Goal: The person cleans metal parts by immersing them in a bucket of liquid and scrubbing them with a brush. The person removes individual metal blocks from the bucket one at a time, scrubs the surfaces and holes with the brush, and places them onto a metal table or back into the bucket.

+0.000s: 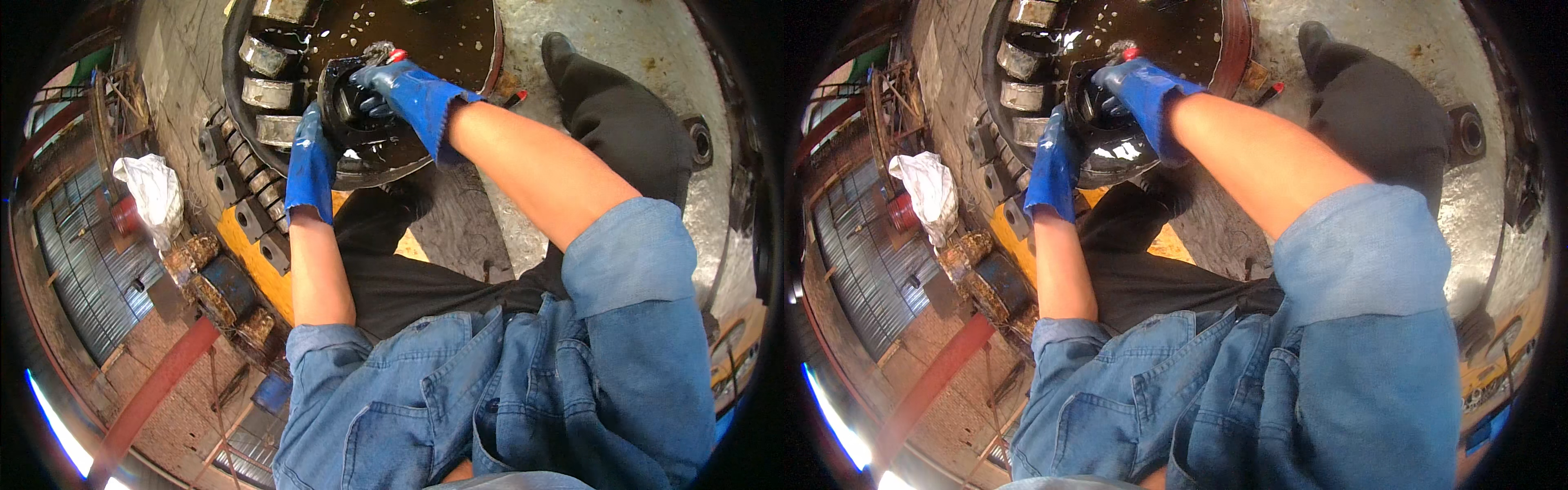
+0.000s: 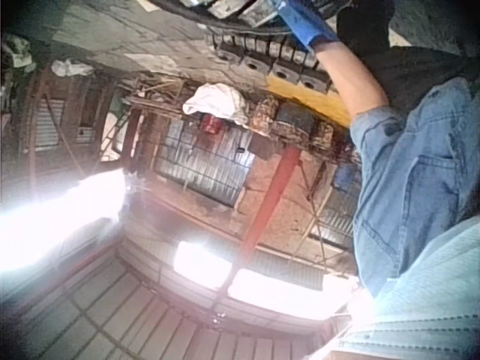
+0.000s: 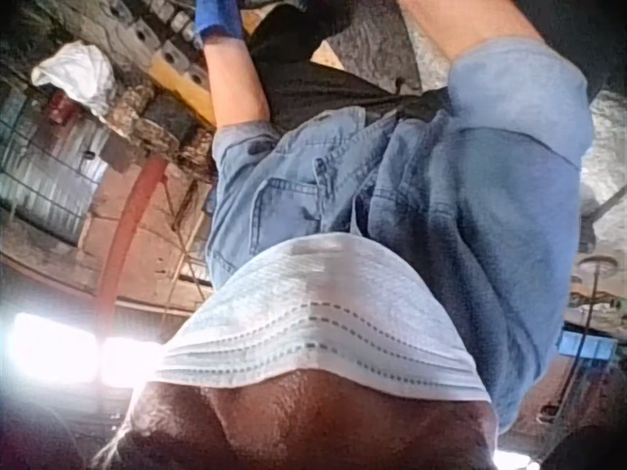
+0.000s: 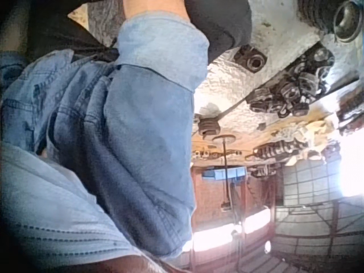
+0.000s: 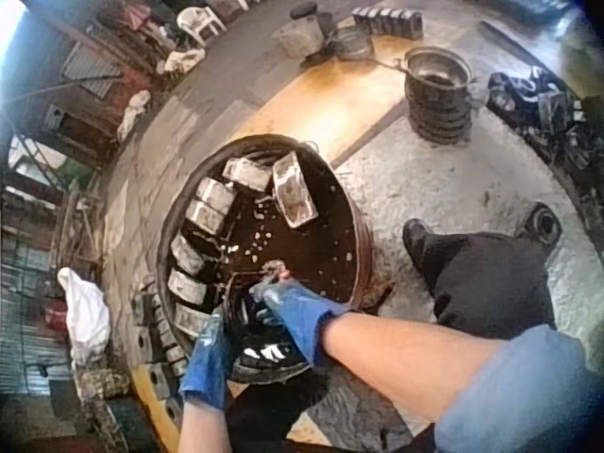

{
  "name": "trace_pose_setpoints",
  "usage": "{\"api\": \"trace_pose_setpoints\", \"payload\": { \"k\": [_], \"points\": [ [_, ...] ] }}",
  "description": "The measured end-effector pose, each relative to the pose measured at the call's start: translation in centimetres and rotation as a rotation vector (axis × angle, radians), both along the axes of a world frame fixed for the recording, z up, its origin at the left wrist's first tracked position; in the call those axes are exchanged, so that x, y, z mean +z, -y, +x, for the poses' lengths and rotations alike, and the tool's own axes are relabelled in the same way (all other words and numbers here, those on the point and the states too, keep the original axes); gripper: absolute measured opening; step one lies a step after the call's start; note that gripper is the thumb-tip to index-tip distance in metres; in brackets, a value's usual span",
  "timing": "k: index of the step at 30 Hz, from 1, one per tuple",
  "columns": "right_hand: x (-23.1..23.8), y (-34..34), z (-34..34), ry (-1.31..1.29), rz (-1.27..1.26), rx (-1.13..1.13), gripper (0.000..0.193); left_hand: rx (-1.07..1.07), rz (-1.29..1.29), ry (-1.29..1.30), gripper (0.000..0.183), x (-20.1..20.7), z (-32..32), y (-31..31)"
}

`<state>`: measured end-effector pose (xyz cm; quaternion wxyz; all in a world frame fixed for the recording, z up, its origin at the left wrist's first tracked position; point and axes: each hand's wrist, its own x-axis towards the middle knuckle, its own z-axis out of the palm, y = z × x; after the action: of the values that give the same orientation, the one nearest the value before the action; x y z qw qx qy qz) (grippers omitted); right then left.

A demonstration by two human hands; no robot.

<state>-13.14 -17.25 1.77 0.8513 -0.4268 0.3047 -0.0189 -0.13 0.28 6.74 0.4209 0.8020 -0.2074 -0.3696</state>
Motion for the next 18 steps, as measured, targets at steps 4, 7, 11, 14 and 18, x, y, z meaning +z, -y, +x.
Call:
{"api": "trace_pose_setpoints", "payload": {
  "k": [4, 7, 11, 14, 18],
  "points": [
    [1.3, 0.7, 0.6, -0.094, -0.823, 0.346, 0.030, -0.005, 0.005, -0.076, 0.041, 0.8, -0.4, 1.5],
    [-1.7, 0.4, -0.3, 0.291, -1.185, 0.617, 0.027, 0.323, -0.089, -0.380, 0.044, 1.8, -1.4, 2.7],
    [1.8, 0.9, -2.0, 0.435, -1.655, 0.869, 0.047, 0.279, -0.127, -0.327, 0.047, 2.4, -1.9, 1.7],
    [0.8, 0.8, -1.4, 0.517, -1.998, 0.698, 0.051, 0.303, -0.170, -0.483, 0.049, 0.4, -0.3, 1.1],
    [1.4, 1.3, -0.9, 0.378, -2.063, 0.548, 0.051, 0.341, -0.189, -0.503, 0.047, 0.7, -0.5, 1.5]
  ]
}}
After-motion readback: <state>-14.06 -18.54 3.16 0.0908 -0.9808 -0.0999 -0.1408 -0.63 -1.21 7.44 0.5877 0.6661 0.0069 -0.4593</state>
